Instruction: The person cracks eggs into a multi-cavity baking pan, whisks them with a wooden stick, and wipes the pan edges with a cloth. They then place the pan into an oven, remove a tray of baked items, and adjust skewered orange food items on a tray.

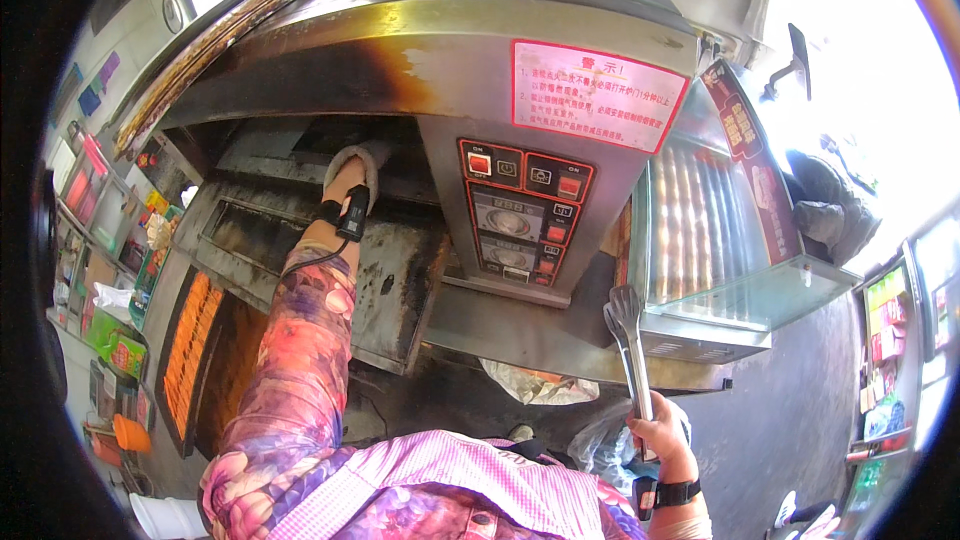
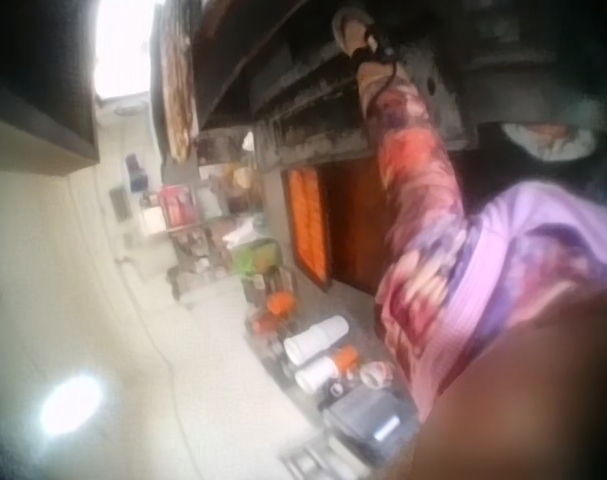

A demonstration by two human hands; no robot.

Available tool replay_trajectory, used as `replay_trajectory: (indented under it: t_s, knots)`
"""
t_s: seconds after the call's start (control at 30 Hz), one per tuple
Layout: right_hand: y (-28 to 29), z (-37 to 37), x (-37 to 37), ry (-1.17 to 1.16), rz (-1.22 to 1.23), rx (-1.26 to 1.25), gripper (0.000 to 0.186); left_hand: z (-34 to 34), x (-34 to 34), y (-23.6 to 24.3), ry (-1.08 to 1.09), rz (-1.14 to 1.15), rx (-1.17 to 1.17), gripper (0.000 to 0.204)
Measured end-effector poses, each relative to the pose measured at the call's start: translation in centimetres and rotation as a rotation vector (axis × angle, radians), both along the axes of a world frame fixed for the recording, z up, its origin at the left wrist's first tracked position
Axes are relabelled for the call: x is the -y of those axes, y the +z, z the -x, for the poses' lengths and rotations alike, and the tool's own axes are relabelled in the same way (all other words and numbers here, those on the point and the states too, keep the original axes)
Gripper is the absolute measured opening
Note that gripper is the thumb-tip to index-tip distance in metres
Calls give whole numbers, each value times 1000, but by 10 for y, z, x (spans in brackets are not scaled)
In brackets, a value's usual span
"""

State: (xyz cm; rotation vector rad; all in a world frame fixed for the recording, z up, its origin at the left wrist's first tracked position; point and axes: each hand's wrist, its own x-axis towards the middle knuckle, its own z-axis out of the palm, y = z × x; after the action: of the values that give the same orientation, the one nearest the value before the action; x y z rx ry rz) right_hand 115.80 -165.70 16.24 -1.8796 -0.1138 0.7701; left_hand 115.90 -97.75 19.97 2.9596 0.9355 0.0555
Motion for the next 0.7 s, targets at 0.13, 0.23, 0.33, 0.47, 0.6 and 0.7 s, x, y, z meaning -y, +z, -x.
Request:
replay_trajectory:
  t_s: [0.13,0.23,0.33,0.47,0.6,0.7]
  knots:
    - [-3,-11,-2,51,-68,-90,42,31,11,15,-56,-2,158,48]
    - [1,-16,-7,108,17,-2,42,94,31,26,-55,67,343,47]
    - [16,-24,-12,202,-55,-37,52,188,65,12,34,222,548,46]
    - [38,-24,-23,311,-168,2,53,305,125,-44,339,594,702,44]
    - [67,-16,-37,469,-224,52,54,361,169,-115,686,1200,763,43]
    - [92,-2,-52,551,-244,97,57,344,172,-154,794,1703,936,42]
